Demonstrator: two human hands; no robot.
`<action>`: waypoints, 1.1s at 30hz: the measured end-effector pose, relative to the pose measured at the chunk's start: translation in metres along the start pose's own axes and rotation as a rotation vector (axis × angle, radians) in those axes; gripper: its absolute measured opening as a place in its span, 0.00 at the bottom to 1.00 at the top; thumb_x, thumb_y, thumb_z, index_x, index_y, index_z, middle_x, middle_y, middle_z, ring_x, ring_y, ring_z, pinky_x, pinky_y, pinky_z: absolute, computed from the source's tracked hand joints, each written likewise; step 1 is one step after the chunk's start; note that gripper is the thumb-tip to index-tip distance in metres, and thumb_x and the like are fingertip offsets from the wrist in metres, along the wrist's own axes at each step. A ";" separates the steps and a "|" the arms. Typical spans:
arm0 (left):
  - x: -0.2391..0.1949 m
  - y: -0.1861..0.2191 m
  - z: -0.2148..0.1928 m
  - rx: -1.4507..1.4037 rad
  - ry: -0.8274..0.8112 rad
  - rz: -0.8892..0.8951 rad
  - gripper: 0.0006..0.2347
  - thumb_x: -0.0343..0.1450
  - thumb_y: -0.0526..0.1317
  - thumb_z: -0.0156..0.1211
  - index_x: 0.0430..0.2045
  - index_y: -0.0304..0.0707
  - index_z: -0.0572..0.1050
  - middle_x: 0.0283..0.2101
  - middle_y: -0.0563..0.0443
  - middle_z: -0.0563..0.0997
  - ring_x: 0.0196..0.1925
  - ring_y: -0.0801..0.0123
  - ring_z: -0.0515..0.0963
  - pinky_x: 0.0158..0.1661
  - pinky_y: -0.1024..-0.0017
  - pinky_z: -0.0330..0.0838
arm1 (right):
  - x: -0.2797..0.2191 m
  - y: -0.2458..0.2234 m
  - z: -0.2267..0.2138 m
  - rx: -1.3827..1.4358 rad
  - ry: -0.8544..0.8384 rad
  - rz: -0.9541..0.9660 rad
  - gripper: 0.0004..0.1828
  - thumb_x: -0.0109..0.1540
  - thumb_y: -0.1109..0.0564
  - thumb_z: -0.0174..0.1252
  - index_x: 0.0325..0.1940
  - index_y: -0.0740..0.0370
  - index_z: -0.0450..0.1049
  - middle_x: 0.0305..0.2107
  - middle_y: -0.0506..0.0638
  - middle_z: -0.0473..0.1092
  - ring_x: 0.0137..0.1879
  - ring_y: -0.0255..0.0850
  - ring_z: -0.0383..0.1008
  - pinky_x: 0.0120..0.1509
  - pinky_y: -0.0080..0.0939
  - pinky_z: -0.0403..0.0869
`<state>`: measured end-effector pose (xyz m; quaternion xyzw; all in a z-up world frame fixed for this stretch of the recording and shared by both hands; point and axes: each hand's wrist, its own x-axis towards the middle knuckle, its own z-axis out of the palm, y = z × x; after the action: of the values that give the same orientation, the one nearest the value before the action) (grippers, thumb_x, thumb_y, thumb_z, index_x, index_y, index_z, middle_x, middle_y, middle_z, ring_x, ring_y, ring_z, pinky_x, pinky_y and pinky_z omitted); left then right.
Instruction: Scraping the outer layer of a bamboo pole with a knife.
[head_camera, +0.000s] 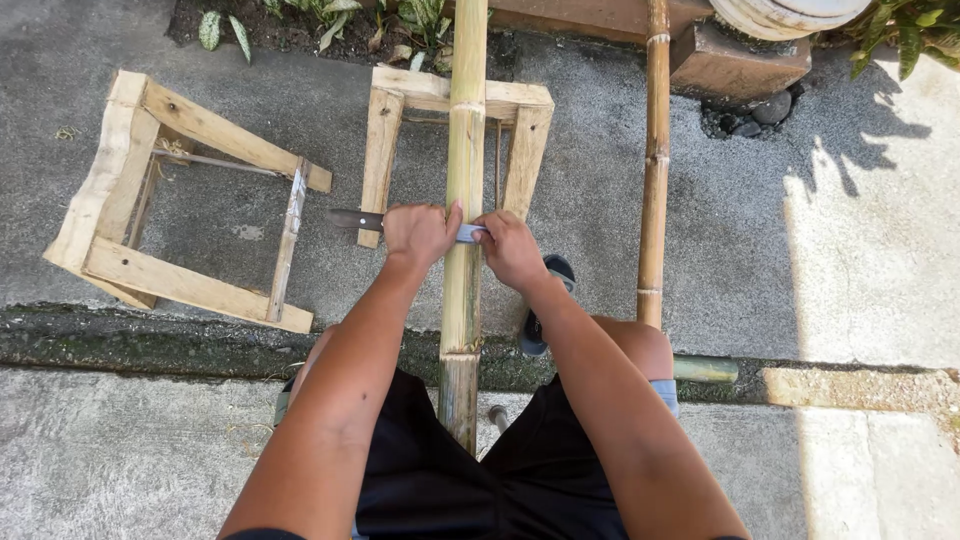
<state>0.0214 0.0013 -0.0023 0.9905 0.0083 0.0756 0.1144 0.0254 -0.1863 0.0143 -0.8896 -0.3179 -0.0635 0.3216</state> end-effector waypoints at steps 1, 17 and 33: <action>0.003 -0.002 0.005 -0.001 -0.004 0.000 0.28 0.78 0.57 0.43 0.11 0.44 0.81 0.13 0.46 0.78 0.14 0.58 0.79 0.27 0.59 0.72 | 0.002 0.002 0.000 0.001 -0.002 0.004 0.08 0.65 0.57 0.59 0.44 0.64 0.76 0.36 0.56 0.72 0.47 0.55 0.73 0.54 0.53 0.71; -0.002 -0.002 -0.001 0.083 0.265 0.173 0.25 0.77 0.47 0.47 0.06 0.48 0.78 0.13 0.53 0.79 0.13 0.66 0.76 0.25 0.64 0.71 | 0.001 0.007 0.007 -0.057 -0.018 -0.038 0.06 0.67 0.58 0.56 0.45 0.63 0.72 0.36 0.56 0.71 0.47 0.54 0.72 0.54 0.54 0.66; -0.027 0.000 0.009 0.036 0.366 0.207 0.23 0.75 0.45 0.50 0.03 0.48 0.77 0.12 0.55 0.77 0.12 0.68 0.75 0.24 0.66 0.70 | -0.026 0.005 0.014 -0.058 0.017 -0.065 0.06 0.67 0.58 0.56 0.44 0.64 0.69 0.36 0.56 0.71 0.48 0.55 0.72 0.53 0.54 0.66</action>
<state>-0.0034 -0.0021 -0.0151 0.9576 -0.0716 0.2657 0.0850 0.0066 -0.1942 -0.0071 -0.8873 -0.3420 -0.0905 0.2960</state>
